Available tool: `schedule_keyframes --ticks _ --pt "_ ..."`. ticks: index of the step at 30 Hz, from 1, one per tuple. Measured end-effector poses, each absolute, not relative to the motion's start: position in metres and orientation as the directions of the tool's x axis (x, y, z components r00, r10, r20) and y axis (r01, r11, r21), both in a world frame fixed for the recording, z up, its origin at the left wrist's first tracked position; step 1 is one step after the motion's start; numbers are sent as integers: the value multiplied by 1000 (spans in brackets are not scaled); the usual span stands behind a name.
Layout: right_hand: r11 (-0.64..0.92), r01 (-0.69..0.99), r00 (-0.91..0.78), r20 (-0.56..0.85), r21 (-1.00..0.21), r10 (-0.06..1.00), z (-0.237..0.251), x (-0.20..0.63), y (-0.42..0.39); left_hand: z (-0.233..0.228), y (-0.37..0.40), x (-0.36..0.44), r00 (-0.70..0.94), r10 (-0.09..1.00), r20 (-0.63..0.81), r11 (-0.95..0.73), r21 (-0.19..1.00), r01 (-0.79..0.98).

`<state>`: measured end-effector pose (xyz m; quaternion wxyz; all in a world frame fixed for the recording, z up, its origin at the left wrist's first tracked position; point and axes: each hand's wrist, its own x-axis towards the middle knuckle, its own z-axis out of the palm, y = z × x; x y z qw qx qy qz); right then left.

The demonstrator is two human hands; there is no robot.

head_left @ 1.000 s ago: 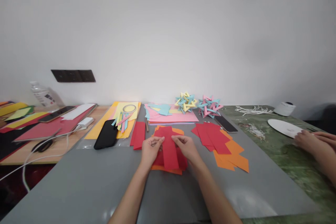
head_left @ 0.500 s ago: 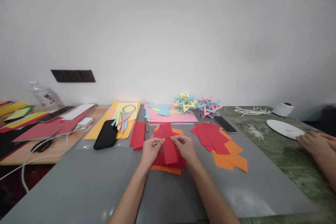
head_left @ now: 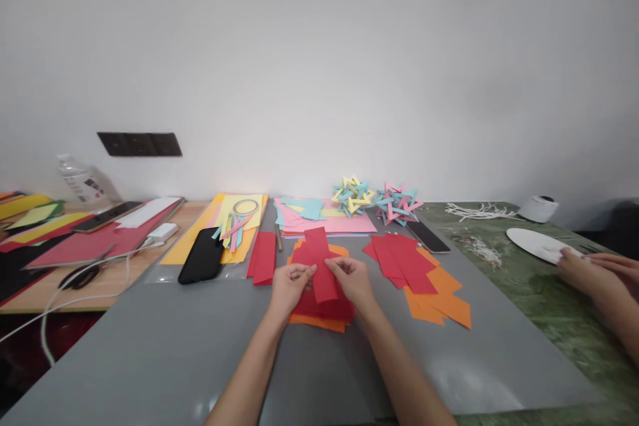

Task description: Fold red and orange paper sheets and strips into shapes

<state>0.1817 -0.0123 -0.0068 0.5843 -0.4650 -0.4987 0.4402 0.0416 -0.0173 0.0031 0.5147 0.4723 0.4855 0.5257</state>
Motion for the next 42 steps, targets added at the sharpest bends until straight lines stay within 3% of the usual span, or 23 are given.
schedule_keyframes --ticks 5,12,31,38,42 --pt "131 -33 -10 131 -991 991 -8 181 -13 7 -16 38 -125 992 24 -35 996 -85" --pt "205 -15 142 201 -979 969 -7 180 -13 2 -19 43 -21 999 -30 28 995 -99" --pt "131 -49 -20 132 -990 991 -3 180 -16 10 -18 40 -160 981 109 -119 991 -54" --pt "177 -3 111 175 -984 978 -2 179 -16 2 -17 44 -60 997 -57 49 990 -135" --pt "200 -4 107 198 -980 974 -4 179 -15 0 -17 44 -16 999 -39 37 991 -126"
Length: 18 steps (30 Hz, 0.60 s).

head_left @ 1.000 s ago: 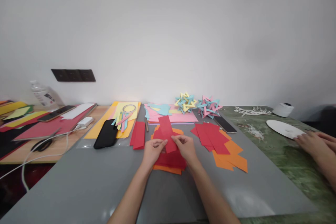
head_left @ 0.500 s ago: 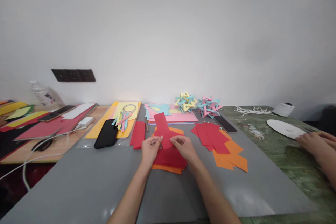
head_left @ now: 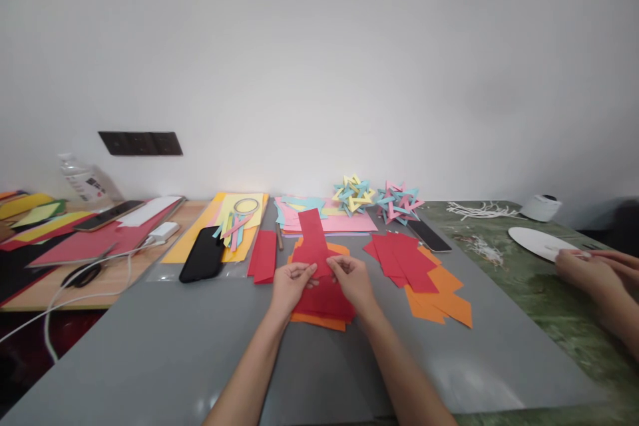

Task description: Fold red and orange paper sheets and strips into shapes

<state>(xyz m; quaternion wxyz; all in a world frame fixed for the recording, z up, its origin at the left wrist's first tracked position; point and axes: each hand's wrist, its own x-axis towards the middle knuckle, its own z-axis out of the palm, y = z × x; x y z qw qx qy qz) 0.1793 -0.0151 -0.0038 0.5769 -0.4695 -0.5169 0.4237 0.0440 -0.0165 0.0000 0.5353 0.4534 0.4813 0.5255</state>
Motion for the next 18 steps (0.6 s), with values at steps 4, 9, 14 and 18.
schedule_keyframes --ticks 4,9,14,18 --pt "206 -53 84 201 -977 976 -5 178 -14 1 -15 40 -44 999 19 -23 996 -89" --pt "209 -107 121 196 -972 973 -4 176 -14 0 -15 41 -51 999 11 -17 994 -109" --pt "215 -92 186 195 -972 963 -7 176 -13 -3 -17 45 48 999 10 -3 991 -135" --pt "240 32 203 241 -970 949 -15 181 -8 2 -14 39 -14 999 31 -32 992 -124"
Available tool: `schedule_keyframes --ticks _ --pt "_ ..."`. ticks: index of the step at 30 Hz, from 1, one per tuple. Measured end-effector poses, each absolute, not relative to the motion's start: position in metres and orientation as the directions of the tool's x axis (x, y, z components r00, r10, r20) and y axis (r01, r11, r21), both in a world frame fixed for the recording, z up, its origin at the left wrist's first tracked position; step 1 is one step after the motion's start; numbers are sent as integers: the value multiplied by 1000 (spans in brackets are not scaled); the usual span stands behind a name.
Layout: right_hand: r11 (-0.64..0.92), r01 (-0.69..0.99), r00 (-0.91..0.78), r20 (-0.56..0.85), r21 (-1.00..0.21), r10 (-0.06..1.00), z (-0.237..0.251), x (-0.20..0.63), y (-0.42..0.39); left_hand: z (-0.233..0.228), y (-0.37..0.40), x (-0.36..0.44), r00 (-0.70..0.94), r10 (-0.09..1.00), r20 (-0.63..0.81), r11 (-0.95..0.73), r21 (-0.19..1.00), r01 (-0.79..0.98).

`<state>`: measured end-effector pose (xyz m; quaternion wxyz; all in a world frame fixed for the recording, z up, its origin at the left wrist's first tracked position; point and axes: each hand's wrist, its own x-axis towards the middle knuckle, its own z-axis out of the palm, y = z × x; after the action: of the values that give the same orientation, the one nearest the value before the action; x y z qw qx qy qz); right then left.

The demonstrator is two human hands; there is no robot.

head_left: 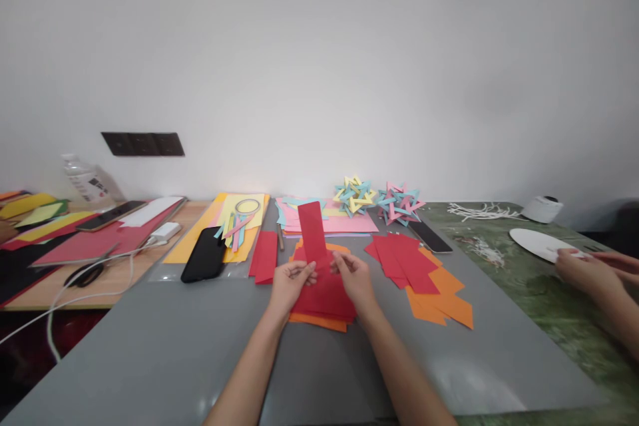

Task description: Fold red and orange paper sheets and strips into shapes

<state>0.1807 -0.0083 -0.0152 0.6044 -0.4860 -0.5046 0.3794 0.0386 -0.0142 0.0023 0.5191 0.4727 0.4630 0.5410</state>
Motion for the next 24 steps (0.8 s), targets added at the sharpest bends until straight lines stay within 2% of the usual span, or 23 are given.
schedule_keyframes --ticks 3,6,10,13,17,20,24 --pt "198 350 261 298 -916 918 -26 188 -5 8 -10 28 -216 975 57 -93 982 -164" --pt "46 676 268 303 -735 914 -36 193 -5 11 -7 18 -383 919 96 -164 975 -150" --pt "-69 826 249 252 -560 935 -39 194 -7 9 -8 13 -384 920 82 -143 981 -132" --pt "-95 845 250 231 -527 940 -37 195 -7 5 -9 15 -327 943 58 -104 986 -127" --pt "-92 813 279 247 -575 928 -42 199 -3 4 -9 15 -355 935 20 -85 982 -167" --pt "-52 727 337 290 -685 896 -49 202 1 7 -10 16 -434 899 -51 -85 954 -289" --pt "48 462 449 280 -886 848 -51 205 5 13 -15 24 -516 841 -164 -141 854 -501"
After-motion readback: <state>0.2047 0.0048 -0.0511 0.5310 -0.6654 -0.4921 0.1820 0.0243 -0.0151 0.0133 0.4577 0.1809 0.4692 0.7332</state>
